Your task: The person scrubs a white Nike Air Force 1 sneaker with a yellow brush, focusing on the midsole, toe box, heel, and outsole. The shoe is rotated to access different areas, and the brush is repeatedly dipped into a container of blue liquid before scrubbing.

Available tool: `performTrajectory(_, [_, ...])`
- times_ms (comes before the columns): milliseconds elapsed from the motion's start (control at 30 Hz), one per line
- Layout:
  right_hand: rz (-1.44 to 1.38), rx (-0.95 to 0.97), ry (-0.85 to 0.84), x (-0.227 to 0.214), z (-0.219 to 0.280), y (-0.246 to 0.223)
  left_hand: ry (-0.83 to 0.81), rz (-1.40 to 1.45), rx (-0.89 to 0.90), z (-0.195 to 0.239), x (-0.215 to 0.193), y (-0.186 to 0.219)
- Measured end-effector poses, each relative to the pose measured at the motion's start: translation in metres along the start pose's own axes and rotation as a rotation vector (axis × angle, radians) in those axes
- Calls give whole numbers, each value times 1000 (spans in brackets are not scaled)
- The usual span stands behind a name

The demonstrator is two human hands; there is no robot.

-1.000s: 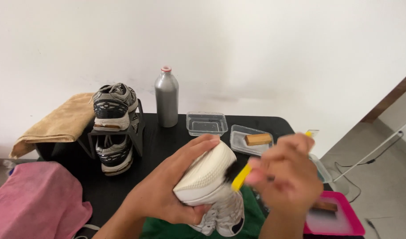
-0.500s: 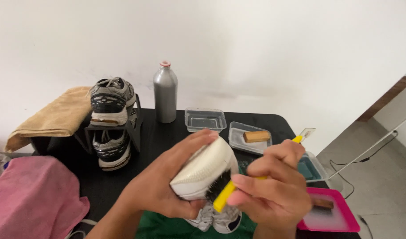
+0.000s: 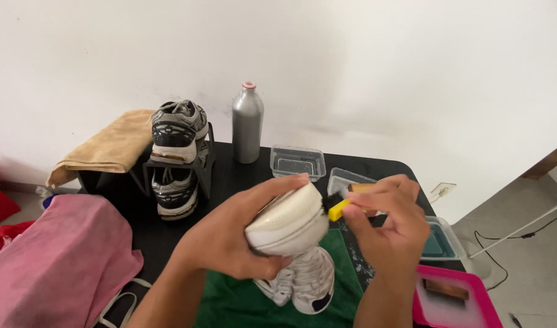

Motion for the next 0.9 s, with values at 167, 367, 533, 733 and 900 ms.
performTrajectory(167, [-7, -106, 12, 7, -3, -30, 104, 10, 26, -6, -2, 1])
performTrajectory(367, [85, 47, -41, 4, -6, -8, 165, -46, 14, -6, -8, 2])
performTrajectory(533, [-28, 45, 83, -3, 3, -35, 180, -73, 8, -11, 0, 8])
performTrajectory(733, [-3, -2, -33, -19, 1, -7, 202, -29, 49, -10, 11, 8])
performTrajectory(900, [-138, 97, 156, -12, 8, -34, 184, 188, 172, -10, 10, 16])
Point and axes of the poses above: each hand's wrist, its own z-axis away from the middle knuckle, its own x-axis out of the palm, y = z × x, the point moved 8 cm from there along -z, towards the middle knuckle, and after that the axes turned 10 degrees about -z, right-handed, at the moved point
